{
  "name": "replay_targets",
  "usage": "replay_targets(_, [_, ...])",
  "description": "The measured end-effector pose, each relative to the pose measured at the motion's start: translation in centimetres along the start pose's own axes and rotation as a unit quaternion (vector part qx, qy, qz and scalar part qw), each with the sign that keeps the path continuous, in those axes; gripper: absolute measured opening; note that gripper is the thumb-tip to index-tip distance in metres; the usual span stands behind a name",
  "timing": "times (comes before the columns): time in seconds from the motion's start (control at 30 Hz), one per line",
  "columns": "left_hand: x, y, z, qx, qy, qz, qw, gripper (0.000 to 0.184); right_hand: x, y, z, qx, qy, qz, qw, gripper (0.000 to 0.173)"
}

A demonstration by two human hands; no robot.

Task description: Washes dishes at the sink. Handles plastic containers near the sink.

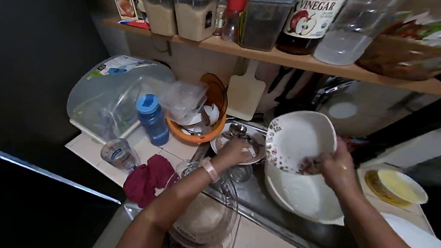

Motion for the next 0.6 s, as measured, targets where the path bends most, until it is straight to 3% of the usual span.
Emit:
replay_targets(0.13, [-4.0, 3.6, 1.6, 0.058, 0.079, -0.005, 0.995, 0.036, -3.9, -5.4, -2.5, 0.025, 0.093, 0.009, 0.995, 0.068])
replay_targets(0.3, [-8.0, 5.6, 3.3, 0.108, 0.115, 0.009, 0.987, 0.038, -8.7, -11.8, -6.6, 0.017, 0.110, -0.008, 0.994, 0.068])
replay_targets(0.6, [-12.2, 5.9, 5.5, 0.085, 0.133, -0.075, 0.985, 0.043, -13.1, -20.3, -11.2, -0.007, 0.157, 0.021, 0.987, 0.065])
Point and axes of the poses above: each hand's wrist, its own z-axis away from the middle knuckle, its own y-axis out of the back of the hand, x = y × z, the point moved 1 cm from there along -z, towards the middle knuckle, and after that the axes turned 12 degrees about -y, right-handed, at the moved point
